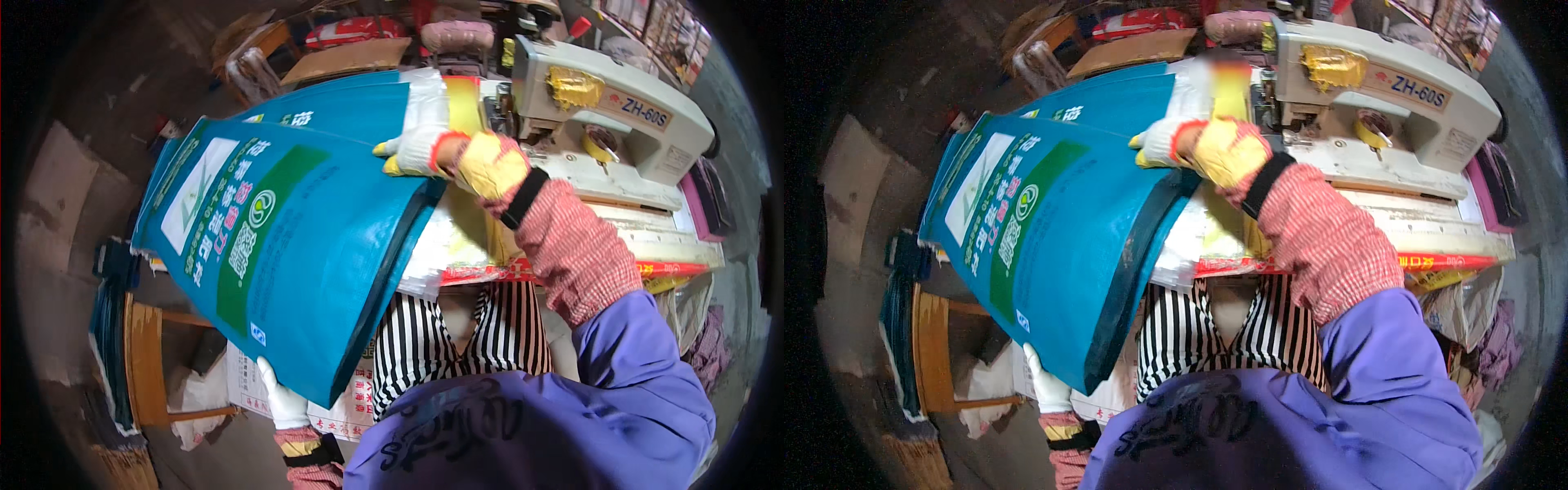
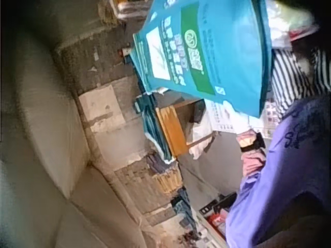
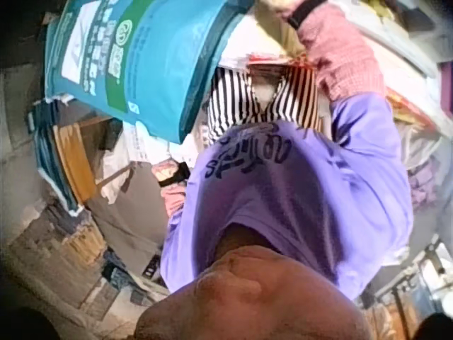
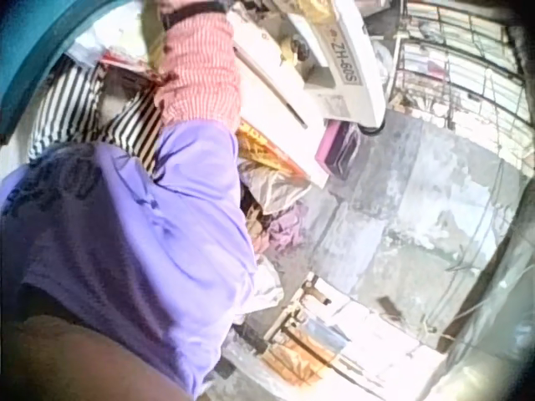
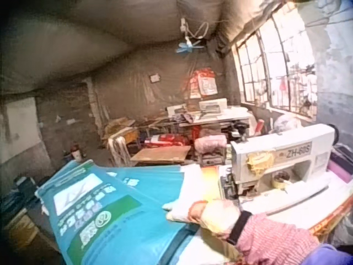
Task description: Using a heat-sealing machine to process plastic fertilizer bags.
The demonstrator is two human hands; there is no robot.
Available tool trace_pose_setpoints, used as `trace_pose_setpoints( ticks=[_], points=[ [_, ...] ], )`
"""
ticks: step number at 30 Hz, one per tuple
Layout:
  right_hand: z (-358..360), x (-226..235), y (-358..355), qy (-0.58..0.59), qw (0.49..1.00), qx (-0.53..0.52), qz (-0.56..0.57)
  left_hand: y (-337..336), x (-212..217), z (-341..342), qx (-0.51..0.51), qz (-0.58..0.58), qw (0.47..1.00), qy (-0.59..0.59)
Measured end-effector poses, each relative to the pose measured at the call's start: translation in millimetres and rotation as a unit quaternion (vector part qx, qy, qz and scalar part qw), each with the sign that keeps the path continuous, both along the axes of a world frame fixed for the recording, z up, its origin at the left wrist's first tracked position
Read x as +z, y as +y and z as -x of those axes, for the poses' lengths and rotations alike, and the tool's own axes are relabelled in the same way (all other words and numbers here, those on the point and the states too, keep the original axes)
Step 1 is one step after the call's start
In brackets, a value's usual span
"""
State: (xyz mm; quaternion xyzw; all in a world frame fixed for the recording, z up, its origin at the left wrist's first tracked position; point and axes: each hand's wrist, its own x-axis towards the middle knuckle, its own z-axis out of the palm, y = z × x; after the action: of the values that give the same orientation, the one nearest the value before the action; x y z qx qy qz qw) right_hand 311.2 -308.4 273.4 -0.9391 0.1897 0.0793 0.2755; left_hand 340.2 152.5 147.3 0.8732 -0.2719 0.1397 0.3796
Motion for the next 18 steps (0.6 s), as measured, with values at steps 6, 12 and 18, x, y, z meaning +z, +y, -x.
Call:
trace_pose_setpoints(
  ticks=[6, 12, 18],
  points=[
    [42.1, -53.4, 37.4, -0.159, 0.967, -0.099, 0.174, 4.9, 6.5, -23.7, 0.036, 0.311, 0.897, 0.312],
    [71.7, -79.0, 58.2, -0.296, 0.935, -0.099, 0.169, 10.5, -6.5, -11.2, 0.096, 0.189, 0.929, 0.304],
    [110.5, -87.5, 97.0, -0.388, 0.916, -0.071, 0.07, 32.4, -69.0, 63.3, 0.063, 0.272, 0.851, 0.445]
  ],
)
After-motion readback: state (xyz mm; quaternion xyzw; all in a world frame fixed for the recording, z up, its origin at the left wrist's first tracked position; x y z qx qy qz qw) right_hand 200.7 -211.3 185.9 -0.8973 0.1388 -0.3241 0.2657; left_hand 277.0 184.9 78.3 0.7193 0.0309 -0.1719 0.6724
